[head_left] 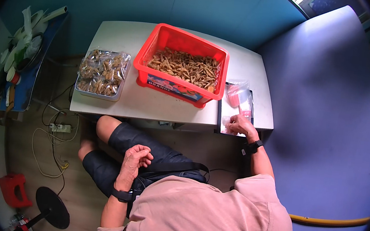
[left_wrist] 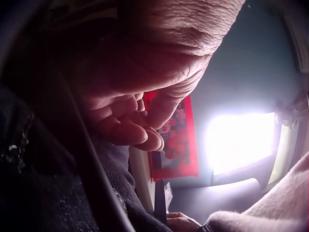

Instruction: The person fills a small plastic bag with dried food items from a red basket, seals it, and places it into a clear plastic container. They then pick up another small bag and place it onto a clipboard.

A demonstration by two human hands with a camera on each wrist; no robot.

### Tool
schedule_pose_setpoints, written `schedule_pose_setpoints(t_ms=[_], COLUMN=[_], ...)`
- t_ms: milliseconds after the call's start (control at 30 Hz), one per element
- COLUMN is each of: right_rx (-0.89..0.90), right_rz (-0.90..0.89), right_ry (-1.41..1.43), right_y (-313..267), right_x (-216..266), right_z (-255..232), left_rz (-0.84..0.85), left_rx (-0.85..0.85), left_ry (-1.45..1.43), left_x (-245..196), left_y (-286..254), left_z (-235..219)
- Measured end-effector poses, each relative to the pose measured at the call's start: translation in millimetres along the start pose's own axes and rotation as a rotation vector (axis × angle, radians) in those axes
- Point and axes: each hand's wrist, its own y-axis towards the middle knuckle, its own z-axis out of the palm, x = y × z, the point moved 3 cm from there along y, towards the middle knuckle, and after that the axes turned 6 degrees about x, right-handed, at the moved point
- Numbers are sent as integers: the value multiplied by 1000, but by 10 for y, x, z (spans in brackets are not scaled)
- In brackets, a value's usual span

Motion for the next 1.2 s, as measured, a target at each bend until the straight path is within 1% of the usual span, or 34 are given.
schedule_pose_setpoints(t_ms=[33,67,133,167,233,367,433,467,533,633,767,867,933,967,1033,1067,1100,1167,1200], right_rx=[-48,-47,-164,-163,-296,-279,-252,-251,-269,-281,-289,-277,-277,-278,-426,-457,-458,-480,-480], right_rz=[9,10,-56,-55,-143,-108,39,39,-49,-67,-79,-55,72,73,-42,-63,-63,-149,-150], right_ry=[-116,-115,-411,-410,-608,-573,-536,-537,-574,-618,-634,-647,-662,-662,-587,-555,-555,-486,-486], right_y=[-54,-87,-137,-114,-66,-132,-125,-114,-80,-24,-101,-111,-116,-140,-210,-189,-167,-128,-126], right_x=[76,122,212,176,121,233,217,189,98,2,96,69,67,95,186,194,204,267,271], right_z=[-13,-13,-39,-26,-15,-17,-28,-20,16,65,51,15,-36,-55,-121,-133,-138,-135,-135], left_rz=[-4,-8,-15,-19,-22,-25,-27,-28,-30,-30,-27,-21,-21,-22,-23,-24,-23,-25,-25], left_rx=[-3,-5,-5,-4,-8,-10,-10,-10,-8,-1,16,21,23,24,26,26,27,29,28], left_ry=[-13,-26,-27,-28,-24,-24,-25,-24,-26,-27,-18,-21,-23,-24,-23,-22,-22,-17,-16], left_x=[-2,-5,-16,-19,-16,-11,-17,-19,-20,-18,-19,-29,-26,-24,-20,-18,-15,-12,-15], left_y=[3,8,8,7,9,13,11,10,8,13,10,3,5,5,5,5,6,9,8], left_z=[-3,-6,-4,-3,-7,-8,-6,-6,-8,-13,-25,-20,-23,-24,-30,-34,-37,-42,-44])
